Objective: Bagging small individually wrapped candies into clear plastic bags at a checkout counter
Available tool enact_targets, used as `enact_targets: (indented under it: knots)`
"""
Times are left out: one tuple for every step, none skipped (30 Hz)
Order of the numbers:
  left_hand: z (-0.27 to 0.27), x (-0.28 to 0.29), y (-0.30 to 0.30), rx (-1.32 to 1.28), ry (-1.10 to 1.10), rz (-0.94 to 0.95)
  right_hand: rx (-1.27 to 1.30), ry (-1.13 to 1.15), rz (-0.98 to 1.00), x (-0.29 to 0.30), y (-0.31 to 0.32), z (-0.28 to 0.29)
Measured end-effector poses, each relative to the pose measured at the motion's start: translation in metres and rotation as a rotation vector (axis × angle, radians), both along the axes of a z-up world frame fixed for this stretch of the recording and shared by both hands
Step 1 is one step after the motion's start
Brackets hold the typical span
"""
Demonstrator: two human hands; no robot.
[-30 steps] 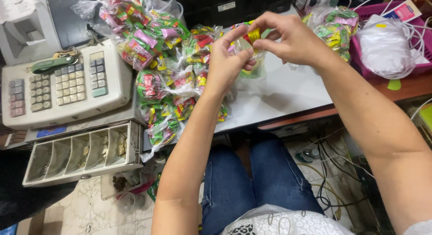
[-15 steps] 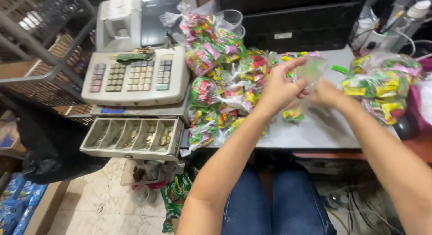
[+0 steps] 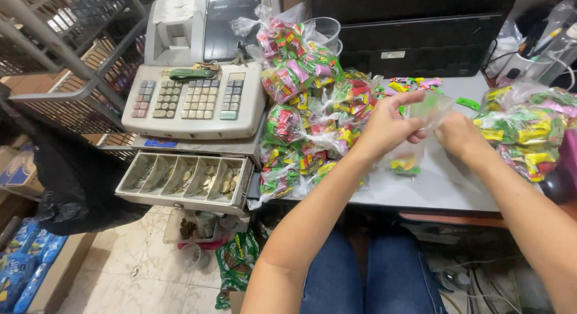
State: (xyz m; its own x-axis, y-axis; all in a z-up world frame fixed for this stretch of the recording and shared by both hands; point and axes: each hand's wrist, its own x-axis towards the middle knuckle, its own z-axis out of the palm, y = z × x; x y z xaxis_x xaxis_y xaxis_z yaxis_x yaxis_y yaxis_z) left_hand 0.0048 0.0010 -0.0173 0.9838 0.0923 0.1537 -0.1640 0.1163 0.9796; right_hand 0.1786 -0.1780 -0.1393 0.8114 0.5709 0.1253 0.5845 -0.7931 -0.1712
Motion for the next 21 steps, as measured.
enact_targets:
  knots:
    - [-0.004,0.003,0.001,-0.009,0.009,0.007,0.093,-0.075,0.088,0.013,-0.005,-0.009]
    - [-0.008,0.006,0.001,-0.017,0.018,0.015,0.186,-0.150,0.174,0.026,-0.011,-0.018]
    - [-0.010,0.009,0.004,-0.023,0.029,0.003,0.179,-0.141,0.162,0.036,-0.015,-0.022]
    - [-0.014,0.013,0.006,-0.008,0.023,-0.006,0.169,-0.190,0.170,0.046,-0.021,-0.028]
    - [-0.020,0.016,0.003,0.001,0.027,-0.025,0.150,-0.229,0.169,0.052,-0.034,-0.037]
    - [-0.023,0.013,0.001,-0.012,0.047,-0.046,0.136,-0.210,0.148,0.015,-0.033,-0.010]
    - [-0.023,0.014,0.002,0.024,0.022,-0.035,0.444,-0.175,0.185,-0.013,-0.026,0.031]
    - [-0.022,0.015,0.002,0.059,-0.002,-0.023,0.755,-0.143,0.215,-0.040,-0.019,0.081]
    - [-0.014,0.008,-0.001,0.056,-0.001,-0.045,0.750,-0.149,0.194,-0.068,-0.017,0.109]
    - [-0.005,0.002,-0.005,0.135,0.025,-0.028,0.852,-0.034,0.297,-0.096,-0.014,0.139]
    - [0.002,-0.009,-0.006,0.218,0.059,-0.007,0.958,0.090,0.401,-0.125,-0.008,0.165]
    - [0.005,-0.013,-0.008,0.217,0.067,-0.026,0.959,0.092,0.380,-0.126,-0.003,0.167]
    - [0.008,-0.017,-0.009,0.369,-0.128,0.047,0.660,0.023,0.496,-0.126,0.003,0.170]
    - [0.011,-0.021,-0.010,0.516,-0.327,0.118,0.354,-0.036,0.599,-0.126,0.008,0.173]
    - [0.012,-0.026,-0.012,0.512,-0.328,0.104,0.352,-0.035,0.585,-0.126,0.009,0.174]
    - [0.012,-0.031,-0.014,0.400,-0.252,0.083,0.270,0.047,0.534,-0.125,0.010,0.176]
    - [0.010,-0.040,-0.014,0.286,-0.166,0.068,0.187,0.139,0.489,-0.125,0.013,0.174]
    - [0.005,-0.044,-0.014,0.280,-0.157,0.061,0.184,0.149,0.481,-0.128,0.011,0.171]
    - [0.000,-0.049,-0.011,0.280,-0.232,0.097,0.012,0.222,0.446,-0.131,0.012,0.168]
    - [-0.004,-0.053,-0.008,0.280,-0.308,0.133,-0.160,0.294,0.408,-0.133,0.013,0.166]
    - [-0.002,-0.061,-0.010,0.279,-0.300,0.127,-0.157,0.303,0.404,-0.133,0.014,0.150]
